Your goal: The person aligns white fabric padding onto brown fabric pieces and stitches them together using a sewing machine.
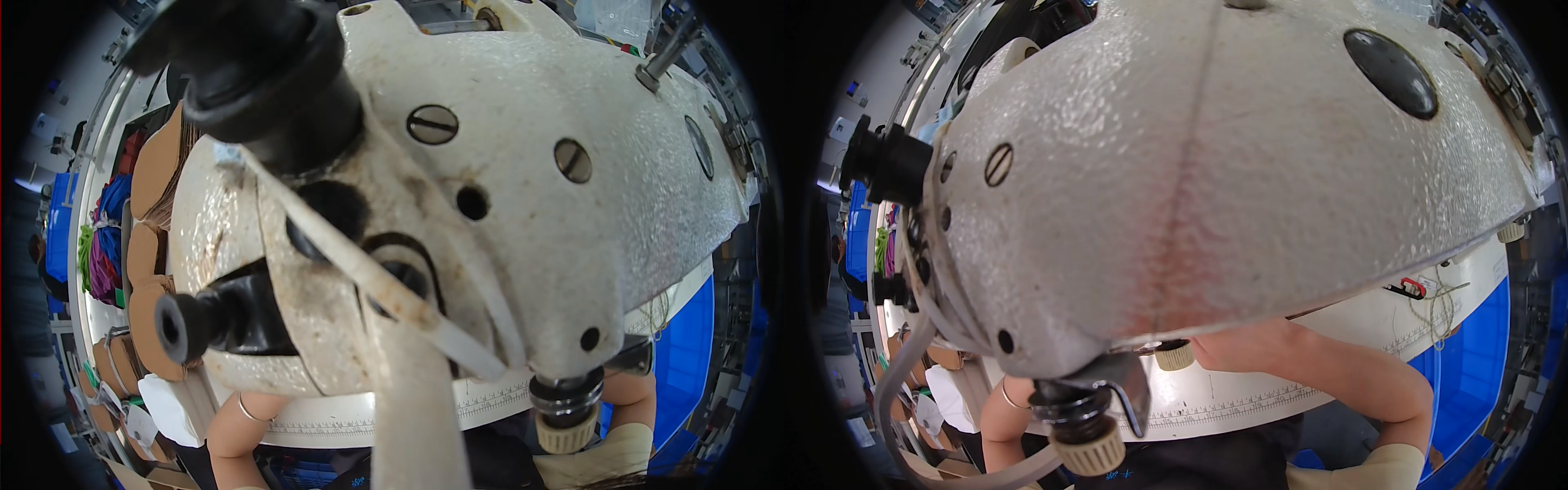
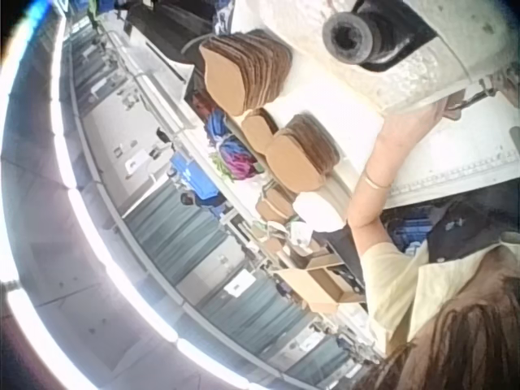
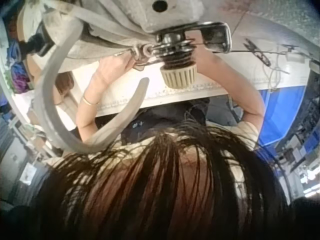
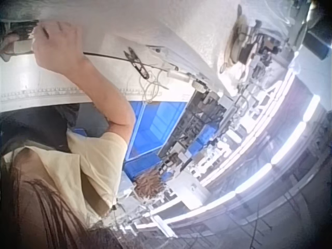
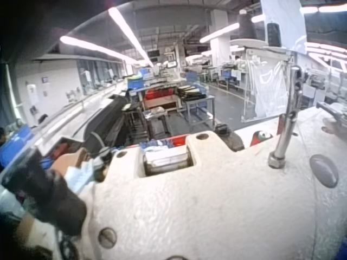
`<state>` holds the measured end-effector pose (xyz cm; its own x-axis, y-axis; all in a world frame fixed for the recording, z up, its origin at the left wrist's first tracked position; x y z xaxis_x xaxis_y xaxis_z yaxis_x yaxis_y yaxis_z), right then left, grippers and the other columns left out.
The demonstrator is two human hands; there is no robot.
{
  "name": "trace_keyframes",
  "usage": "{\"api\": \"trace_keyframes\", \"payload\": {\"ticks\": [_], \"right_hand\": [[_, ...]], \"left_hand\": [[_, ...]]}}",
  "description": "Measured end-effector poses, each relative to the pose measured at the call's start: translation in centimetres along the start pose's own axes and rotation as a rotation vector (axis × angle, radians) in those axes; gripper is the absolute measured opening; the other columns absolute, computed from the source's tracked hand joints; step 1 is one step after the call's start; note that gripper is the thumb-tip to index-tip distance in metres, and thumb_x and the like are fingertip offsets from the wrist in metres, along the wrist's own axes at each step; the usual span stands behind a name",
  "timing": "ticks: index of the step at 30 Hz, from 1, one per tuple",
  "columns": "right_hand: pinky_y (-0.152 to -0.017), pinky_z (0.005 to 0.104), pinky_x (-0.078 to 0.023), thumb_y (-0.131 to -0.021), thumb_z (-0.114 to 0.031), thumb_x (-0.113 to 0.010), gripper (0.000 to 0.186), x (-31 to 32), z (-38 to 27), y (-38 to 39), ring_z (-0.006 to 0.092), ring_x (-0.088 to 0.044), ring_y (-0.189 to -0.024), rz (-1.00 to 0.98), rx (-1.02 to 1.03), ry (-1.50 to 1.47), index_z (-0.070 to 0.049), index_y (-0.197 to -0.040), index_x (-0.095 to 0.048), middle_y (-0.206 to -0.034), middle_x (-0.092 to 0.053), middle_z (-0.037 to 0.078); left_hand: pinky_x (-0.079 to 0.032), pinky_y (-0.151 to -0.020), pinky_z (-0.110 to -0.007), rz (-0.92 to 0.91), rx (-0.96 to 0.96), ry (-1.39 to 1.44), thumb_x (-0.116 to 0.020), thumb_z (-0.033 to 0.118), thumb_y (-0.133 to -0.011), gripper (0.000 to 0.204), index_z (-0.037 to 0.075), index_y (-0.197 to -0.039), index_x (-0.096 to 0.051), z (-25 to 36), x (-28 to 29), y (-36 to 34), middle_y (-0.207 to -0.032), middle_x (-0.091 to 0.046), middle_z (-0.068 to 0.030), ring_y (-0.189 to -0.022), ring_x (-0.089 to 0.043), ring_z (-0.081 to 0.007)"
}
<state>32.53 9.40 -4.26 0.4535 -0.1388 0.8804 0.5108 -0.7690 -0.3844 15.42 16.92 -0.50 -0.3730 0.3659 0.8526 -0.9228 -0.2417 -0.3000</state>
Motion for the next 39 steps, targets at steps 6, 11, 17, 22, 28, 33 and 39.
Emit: {"api": "trace_keyframes", "payload": {"ticks": [6,11,17,22,28,33,39], "right_hand": [[-0.071,0.0422,-0.054,-0.087,-0.01,-0.048,0.028,0.4,0.0,-0.1,0.0228,-0.067,-0.072,-0.039,-0.015,-0.023,0.004,-0.106,-0.062,-0.087,-0.068,0.013],[-0.071,0.0416,-0.054,-0.087,-0.011,-0.048,0.027,0.4,0.1,-0.1,0.0224,-0.066,-0.07,-0.062,-0.038,-0.05,0.003,-0.106,-0.062,-0.087,-0.068,0.013],[-0.068,0.0411,-0.053,-0.087,-0.012,-0.05,0.024,0.5,0.3,0.0,0.0226,-0.066,-0.069,-0.082,-0.071,-0.074,0.001,-0.104,-0.062,-0.086,-0.067,0.012],[-0.067,0.0407,-0.053,-0.087,-0.013,-0.051,0.023,0.4,0.3,-0.1,0.0228,-0.065,-0.067,-0.099,-0.098,-0.091,0.0,-0.102,-0.062,-0.085,-0.067,0.011],[-0.065,0.0402,-0.053,-0.087,-0.014,-0.052,0.021,0.4,0.5,-0.2,0.023,-0.064,-0.066,-0.129,-0.156,-0.12,-0.002,-0.1,-0.062,-0.083,-0.066,0.01],[-0.063,0.0398,-0.052,-0.087,-0.016,-0.053,0.019,0.2,1.0,-0.8,0.0232,-0.064,-0.064,-0.182,-0.264,-0.159,-0.004,-0.099,-0.062,-0.083,-0.066,0.009],[-0.056,0.0406,-0.05,-0.084,-0.018,-0.058,0.014,0.9,1.0,-0.3,0.026,-0.061,-0.059,-0.026,-0.258,-0.082,-0.005,-0.087,-0.063,-0.076,-0.064,0.008]], "left_hand": [[-0.056,-0.07,-0.036,0.013,-0.001,0.014,-0.063,0.003,-0.084,0.033,0.005,-0.116,-0.066,0.0,0.1,-0.2,-0.102,-0.069,-0.0126,-0.083,-0.068,-0.028],[-0.056,-0.07,-0.036,-0.001,0.011,-0.006,-0.063,0.004,-0.084,0.032,0.005,-0.116,-0.066,0.2,0.0,-0.3,-0.101,-0.069,-0.0126,-0.082,-0.068,-0.0277],[-0.056,-0.069,-0.035,-0.008,0.038,-0.033,-0.064,0.005,-0.085,0.031,0.005,-0.116,-0.066,0.3,-0.1,0.0,-0.1,-0.069,-0.0126,-0.081,-0.068,-0.0274],[-0.056,-0.068,-0.035,-0.012,0.045,-0.06,-0.064,0.006,-0.085,0.031,0.005,-0.115,-0.066,0.1,-0.2,-0.1,-0.099,-0.069,-0.0126,-0.081,-0.068,-0.0271],[-0.055,-0.067,-0.035,-0.008,0.032,-0.102,-0.064,0.008,-0.085,0.03,0.005,-0.115,-0.066,-0.1,-0.3,-0.6,-0.098,-0.069,-0.0126,-0.08,-0.068,-0.0268],[-0.055,-0.066,-0.034,-0.02,0.056,-0.18,-0.065,0.009,-0.085,0.03,0.005,-0.115,-0.066,0.1,-0.2,-0.7,-0.098,-0.069,-0.0126,-0.079,-0.068,-0.0265],[-0.055,-0.066,-0.034,-0.025,0.12,-0.274,-0.066,0.012,-0.085,0.029,0.006,-0.114,-0.067,0.6,-0.5,-0.6,-0.098,-0.069,-0.0126,-0.079,-0.067,-0.0259]]}}
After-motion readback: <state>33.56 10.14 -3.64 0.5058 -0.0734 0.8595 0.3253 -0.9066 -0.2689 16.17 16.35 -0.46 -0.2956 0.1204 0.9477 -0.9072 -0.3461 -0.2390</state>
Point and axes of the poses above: each hand's wrist, its own y-axis away from the middle knuckle, its own x-axis out of the back of the hand, z = x × y, the point moved 5 cm from there along -y, towards the middle knuckle
